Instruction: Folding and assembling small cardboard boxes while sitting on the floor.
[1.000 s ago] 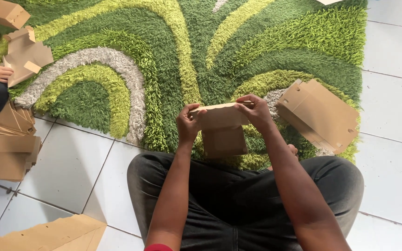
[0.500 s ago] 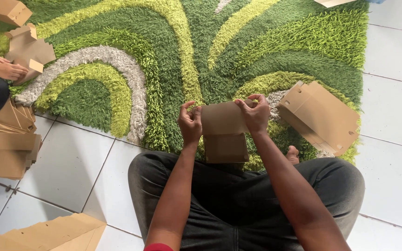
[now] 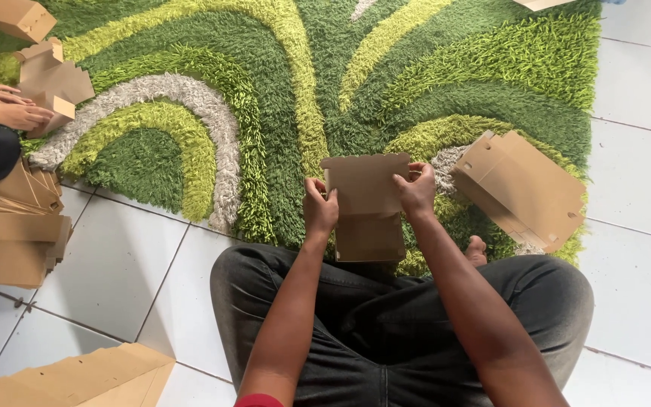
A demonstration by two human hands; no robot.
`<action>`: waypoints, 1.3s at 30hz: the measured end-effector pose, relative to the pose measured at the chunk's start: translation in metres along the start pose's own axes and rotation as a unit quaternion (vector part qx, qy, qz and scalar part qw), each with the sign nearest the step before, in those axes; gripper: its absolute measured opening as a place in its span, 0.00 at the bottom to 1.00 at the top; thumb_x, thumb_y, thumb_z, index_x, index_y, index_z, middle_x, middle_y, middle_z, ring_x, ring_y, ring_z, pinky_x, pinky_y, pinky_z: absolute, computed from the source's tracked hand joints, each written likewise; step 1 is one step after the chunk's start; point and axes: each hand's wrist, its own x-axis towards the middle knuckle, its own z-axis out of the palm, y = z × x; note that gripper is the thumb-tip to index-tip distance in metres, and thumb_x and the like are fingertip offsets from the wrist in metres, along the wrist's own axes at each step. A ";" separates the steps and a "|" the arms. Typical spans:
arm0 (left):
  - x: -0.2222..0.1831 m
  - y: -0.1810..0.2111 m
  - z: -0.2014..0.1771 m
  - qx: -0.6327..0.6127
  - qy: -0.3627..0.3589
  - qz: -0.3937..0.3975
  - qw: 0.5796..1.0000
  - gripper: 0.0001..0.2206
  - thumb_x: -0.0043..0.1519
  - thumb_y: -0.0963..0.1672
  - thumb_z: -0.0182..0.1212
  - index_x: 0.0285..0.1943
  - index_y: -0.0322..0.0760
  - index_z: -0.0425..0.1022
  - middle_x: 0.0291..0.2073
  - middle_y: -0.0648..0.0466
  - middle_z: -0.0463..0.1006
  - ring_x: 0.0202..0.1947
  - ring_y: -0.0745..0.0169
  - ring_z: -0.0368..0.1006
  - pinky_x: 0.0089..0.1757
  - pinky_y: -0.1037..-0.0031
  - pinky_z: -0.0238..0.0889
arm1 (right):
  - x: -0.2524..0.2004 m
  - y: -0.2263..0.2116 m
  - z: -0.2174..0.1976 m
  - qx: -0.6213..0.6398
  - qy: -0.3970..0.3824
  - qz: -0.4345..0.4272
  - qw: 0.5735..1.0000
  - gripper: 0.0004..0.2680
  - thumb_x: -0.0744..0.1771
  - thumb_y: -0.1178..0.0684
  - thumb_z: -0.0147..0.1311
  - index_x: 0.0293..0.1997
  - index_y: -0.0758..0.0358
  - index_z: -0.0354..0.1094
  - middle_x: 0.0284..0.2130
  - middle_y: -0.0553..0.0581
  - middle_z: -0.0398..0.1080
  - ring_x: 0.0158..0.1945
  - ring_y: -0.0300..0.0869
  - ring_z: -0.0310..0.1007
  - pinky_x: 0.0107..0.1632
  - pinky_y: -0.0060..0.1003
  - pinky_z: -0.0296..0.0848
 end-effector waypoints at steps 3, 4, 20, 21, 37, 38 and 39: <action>0.006 -0.004 0.002 0.019 -0.005 0.017 1.000 0.10 0.57 0.41 0.62 0.42 0.37 0.65 0.36 0.42 0.79 0.35 0.42 0.79 0.34 0.61 0.72 | 0.007 0.011 0.005 -0.041 -0.004 0.014 0.999 0.10 0.59 0.54 0.65 0.40 0.50 0.70 0.28 0.50 0.75 0.31 0.37 0.75 0.31 0.33 0.72; 0.007 -0.006 0.003 0.020 -0.004 0.017 1.000 0.10 0.57 0.41 0.62 0.42 0.37 0.65 0.36 0.42 0.79 0.35 0.42 0.79 0.34 0.61 0.72 | 0.006 0.009 0.005 -0.041 -0.004 0.014 0.999 0.10 0.59 0.54 0.65 0.40 0.50 0.70 0.28 0.50 0.75 0.31 0.37 0.75 0.31 0.33 0.72; -0.003 0.036 -0.001 0.172 0.127 0.322 0.922 0.25 0.54 0.38 0.65 0.62 0.33 0.62 0.58 0.41 0.64 0.61 0.37 0.61 0.58 0.51 0.56 | -0.002 -0.024 -0.006 0.160 -0.015 -0.025 0.987 0.13 0.60 0.60 0.65 0.44 0.56 0.65 0.30 0.47 0.73 0.30 0.30 0.71 0.33 0.22 0.68; -0.004 0.049 0.000 0.225 0.117 0.390 0.885 0.21 0.56 0.38 0.63 0.59 0.35 0.66 0.58 0.41 0.66 0.63 0.39 0.60 0.60 0.51 0.51 | -0.002 -0.026 -0.004 0.167 -0.020 -0.037 0.985 0.12 0.60 0.60 0.66 0.41 0.57 0.66 0.29 0.47 0.73 0.29 0.29 0.71 0.33 0.22 0.69; 0.068 0.077 0.082 0.266 -0.220 0.144 0.927 0.14 0.61 0.47 0.45 0.41 0.70 0.77 0.41 0.66 0.82 0.48 0.53 0.77 0.50 0.57 0.68 | -0.011 -0.041 0.002 0.182 -0.086 -0.081 0.976 0.06 0.64 0.64 0.55 0.35 0.59 0.76 0.28 0.49 0.72 0.30 0.30 0.68 0.34 0.25 0.69; 0.067 0.073 0.083 0.262 -0.221 0.152 0.927 0.12 0.62 0.52 0.44 0.42 0.68 0.77 0.41 0.66 0.81 0.48 0.55 0.77 0.51 0.58 0.66 | -0.007 -0.032 0.005 0.163 -0.076 -0.087 0.980 0.07 0.63 0.65 0.54 0.35 0.58 0.77 0.29 0.49 0.71 0.31 0.31 0.68 0.35 0.27 0.68; 0.067 0.070 0.083 0.259 -0.223 0.161 0.926 0.14 0.62 0.57 0.44 0.43 0.65 0.77 0.42 0.66 0.81 0.48 0.57 0.77 0.53 0.58 0.64 | -0.003 -0.022 0.008 0.144 -0.066 -0.093 0.983 0.08 0.62 0.65 0.54 0.35 0.57 0.77 0.30 0.50 0.70 0.32 0.31 0.67 0.35 0.29 0.68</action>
